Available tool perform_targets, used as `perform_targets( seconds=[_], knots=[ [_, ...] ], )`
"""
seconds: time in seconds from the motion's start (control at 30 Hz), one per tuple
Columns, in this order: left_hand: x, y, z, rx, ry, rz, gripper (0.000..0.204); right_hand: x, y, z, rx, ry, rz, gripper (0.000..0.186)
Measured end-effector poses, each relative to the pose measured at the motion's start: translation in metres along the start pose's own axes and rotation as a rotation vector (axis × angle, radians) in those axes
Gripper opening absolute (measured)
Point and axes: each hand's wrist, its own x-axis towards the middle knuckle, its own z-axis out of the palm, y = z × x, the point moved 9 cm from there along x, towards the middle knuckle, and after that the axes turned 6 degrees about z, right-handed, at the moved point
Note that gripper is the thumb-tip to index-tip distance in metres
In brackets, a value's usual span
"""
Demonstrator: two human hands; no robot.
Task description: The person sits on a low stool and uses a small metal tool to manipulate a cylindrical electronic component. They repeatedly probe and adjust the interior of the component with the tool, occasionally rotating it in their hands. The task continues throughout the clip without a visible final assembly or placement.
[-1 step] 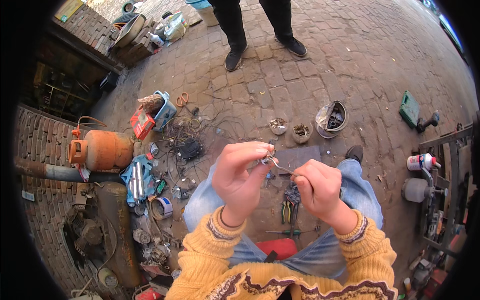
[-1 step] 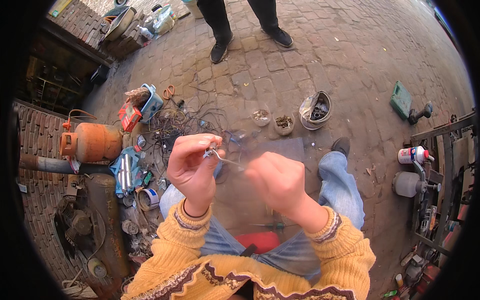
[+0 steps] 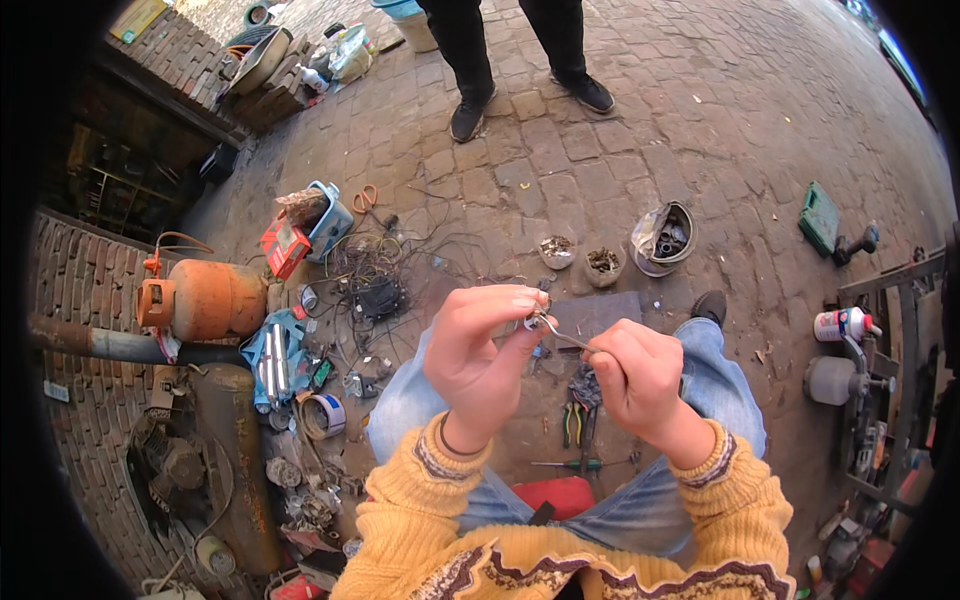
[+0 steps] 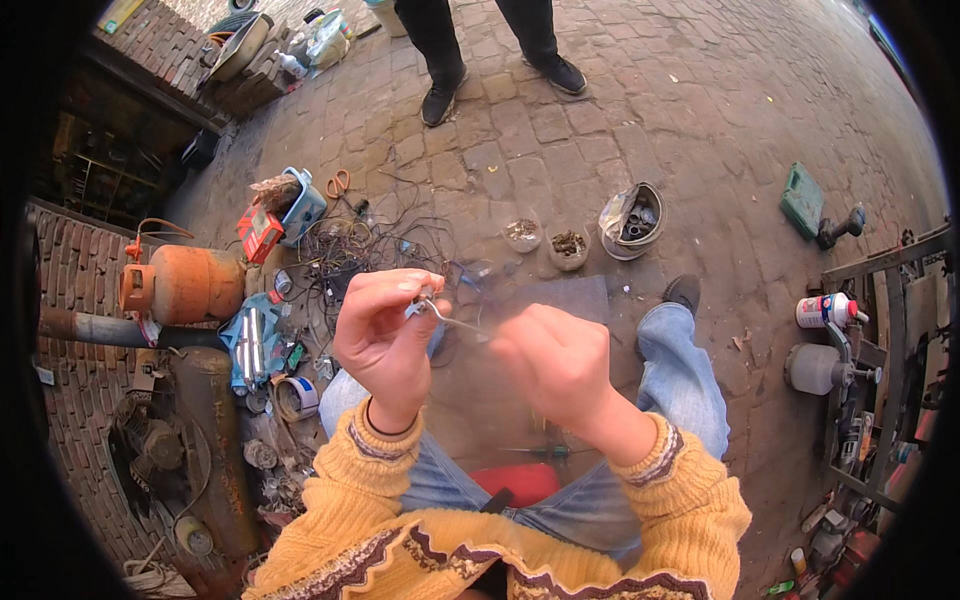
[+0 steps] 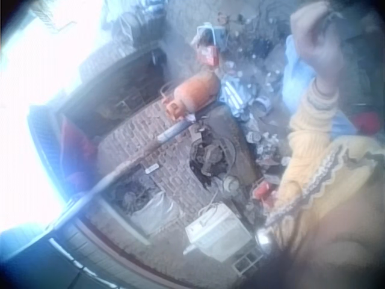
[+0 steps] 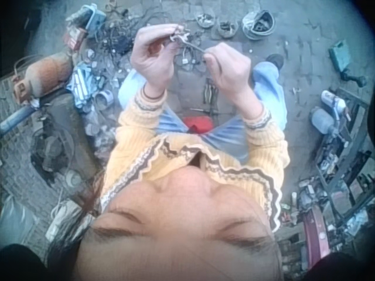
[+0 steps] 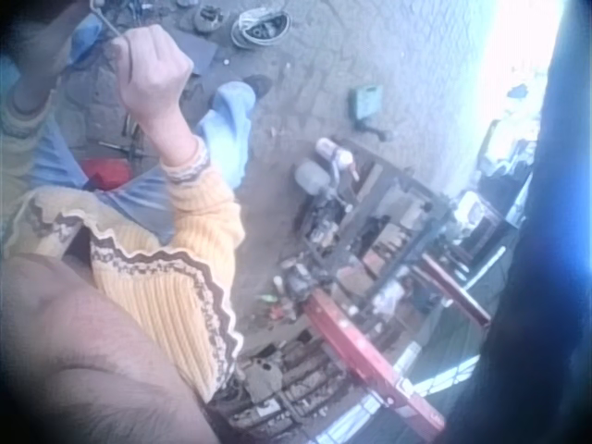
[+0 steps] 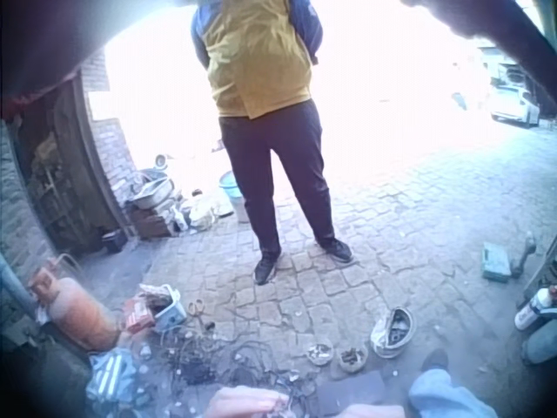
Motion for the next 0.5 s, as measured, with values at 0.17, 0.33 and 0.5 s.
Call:
perform_targets(
  seconds=[0.17, 0.33, 0.5],
  knots=[
    [0.003, 0.002, 0.0, 0.009, -0.038, -0.03, 0.032, -0.001, 0.002, 0.001, 0.065, -0.027, 0.043, 0.008],
    [-0.004, -0.018, 0.005, -0.434, 0.079, -0.315, 0.03, 0.0, 0.006, -0.001, 0.211, 0.003, 0.096, 0.01],
    [-0.006, -0.024, 0.006, -0.522, 0.075, -0.382, 0.027, 0.001, 0.007, 0.003, 0.226, -0.042, 0.131, 0.011]
  ],
)
